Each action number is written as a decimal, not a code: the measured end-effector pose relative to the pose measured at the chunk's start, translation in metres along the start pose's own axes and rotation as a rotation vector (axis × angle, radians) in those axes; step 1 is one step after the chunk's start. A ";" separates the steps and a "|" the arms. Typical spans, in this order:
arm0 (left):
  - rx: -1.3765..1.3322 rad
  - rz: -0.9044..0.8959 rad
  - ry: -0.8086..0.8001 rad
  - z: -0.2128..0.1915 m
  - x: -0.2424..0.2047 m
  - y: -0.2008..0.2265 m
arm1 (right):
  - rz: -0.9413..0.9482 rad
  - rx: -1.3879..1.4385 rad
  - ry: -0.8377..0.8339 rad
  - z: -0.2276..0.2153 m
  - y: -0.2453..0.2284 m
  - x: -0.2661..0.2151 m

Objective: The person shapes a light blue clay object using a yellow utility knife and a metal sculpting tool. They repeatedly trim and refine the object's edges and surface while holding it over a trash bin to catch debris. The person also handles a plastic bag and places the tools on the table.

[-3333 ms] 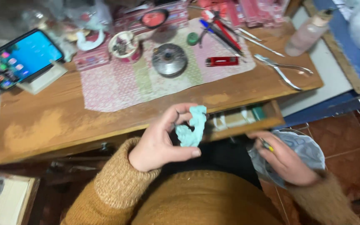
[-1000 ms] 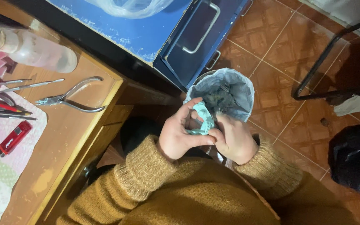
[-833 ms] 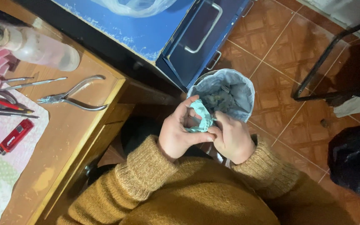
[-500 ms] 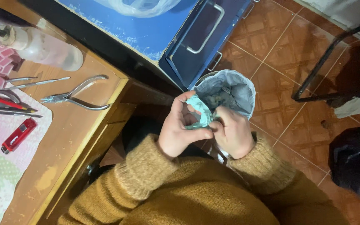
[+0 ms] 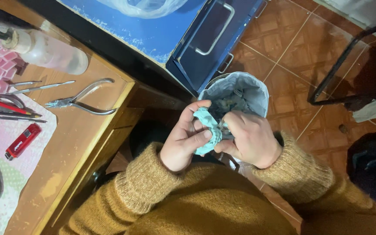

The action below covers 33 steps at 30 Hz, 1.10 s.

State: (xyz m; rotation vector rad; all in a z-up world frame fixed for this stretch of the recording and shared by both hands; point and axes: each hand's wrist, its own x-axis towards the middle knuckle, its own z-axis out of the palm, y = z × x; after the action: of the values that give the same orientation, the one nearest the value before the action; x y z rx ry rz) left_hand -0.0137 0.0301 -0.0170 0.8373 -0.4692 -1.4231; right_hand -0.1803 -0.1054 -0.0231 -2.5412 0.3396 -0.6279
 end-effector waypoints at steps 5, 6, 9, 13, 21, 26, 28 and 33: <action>-0.007 0.078 0.076 -0.002 0.001 -0.011 | 0.110 0.029 -0.037 0.008 -0.005 0.000; -0.028 0.092 0.130 0.000 0.002 -0.013 | 0.144 0.040 -0.026 0.009 -0.006 0.000; -0.030 0.143 0.176 0.001 0.006 -0.015 | 0.189 0.033 -0.033 0.017 -0.006 0.001; -0.004 0.169 0.178 -0.011 0.004 -0.028 | 0.227 0.055 -0.058 0.019 -0.007 0.003; 0.035 0.181 0.268 -0.010 0.010 -0.031 | 0.320 -0.004 -0.136 0.028 -0.004 0.000; -0.019 0.178 0.195 -0.003 0.008 -0.023 | 0.170 0.049 0.099 0.030 0.007 -0.005; -0.062 0.157 0.169 0.000 0.006 -0.012 | 0.119 0.066 0.145 0.029 0.012 -0.004; -0.056 0.090 0.057 -0.016 0.000 -0.012 | 0.057 0.130 0.118 0.025 0.013 -0.004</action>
State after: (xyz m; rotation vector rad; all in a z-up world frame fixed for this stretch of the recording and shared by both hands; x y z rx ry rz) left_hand -0.0099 0.0346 -0.0365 0.8000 -0.4167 -1.3204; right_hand -0.1727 -0.1050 -0.0508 -2.3680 0.3976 -0.7554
